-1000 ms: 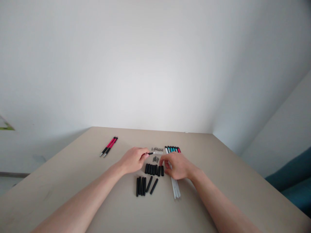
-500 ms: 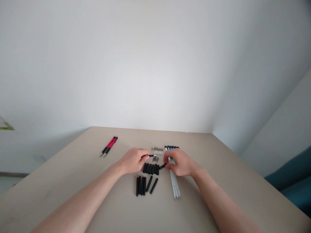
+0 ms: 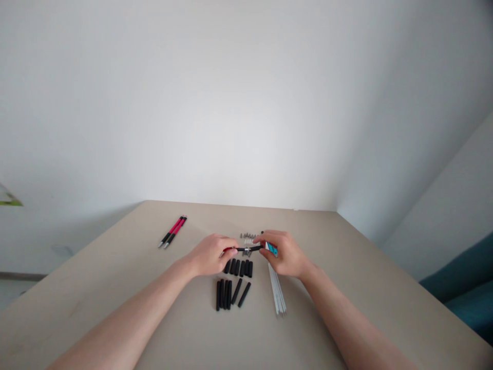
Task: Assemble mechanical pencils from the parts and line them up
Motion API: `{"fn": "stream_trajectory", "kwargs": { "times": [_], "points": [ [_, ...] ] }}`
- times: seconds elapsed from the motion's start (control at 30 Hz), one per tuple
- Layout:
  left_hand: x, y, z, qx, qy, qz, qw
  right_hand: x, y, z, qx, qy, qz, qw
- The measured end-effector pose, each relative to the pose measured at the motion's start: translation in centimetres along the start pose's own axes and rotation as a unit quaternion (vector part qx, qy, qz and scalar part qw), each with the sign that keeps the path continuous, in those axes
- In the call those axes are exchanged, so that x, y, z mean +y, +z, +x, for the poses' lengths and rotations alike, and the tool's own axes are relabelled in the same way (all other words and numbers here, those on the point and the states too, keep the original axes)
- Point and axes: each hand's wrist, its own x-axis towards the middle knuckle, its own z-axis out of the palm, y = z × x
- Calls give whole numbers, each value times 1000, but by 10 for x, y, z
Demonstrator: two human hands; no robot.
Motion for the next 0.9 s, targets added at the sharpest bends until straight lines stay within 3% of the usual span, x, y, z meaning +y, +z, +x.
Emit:
{"fn": "stream_trajectory", "kwargs": {
  "times": [0.2, 0.6, 0.9],
  "points": [
    [-2, 1, 0, 10, -9, 1, 1000, -1, -1, 0, 40, -11, 10, 999],
    [2, -1, 1, 12, -39, -1, 999, -3, 12, 2, 56, 2, 7, 998],
    [1, 5, 2, 0, -83, 91, 992, -6, 18, 4, 82, 25, 5, 996]
  ]
}}
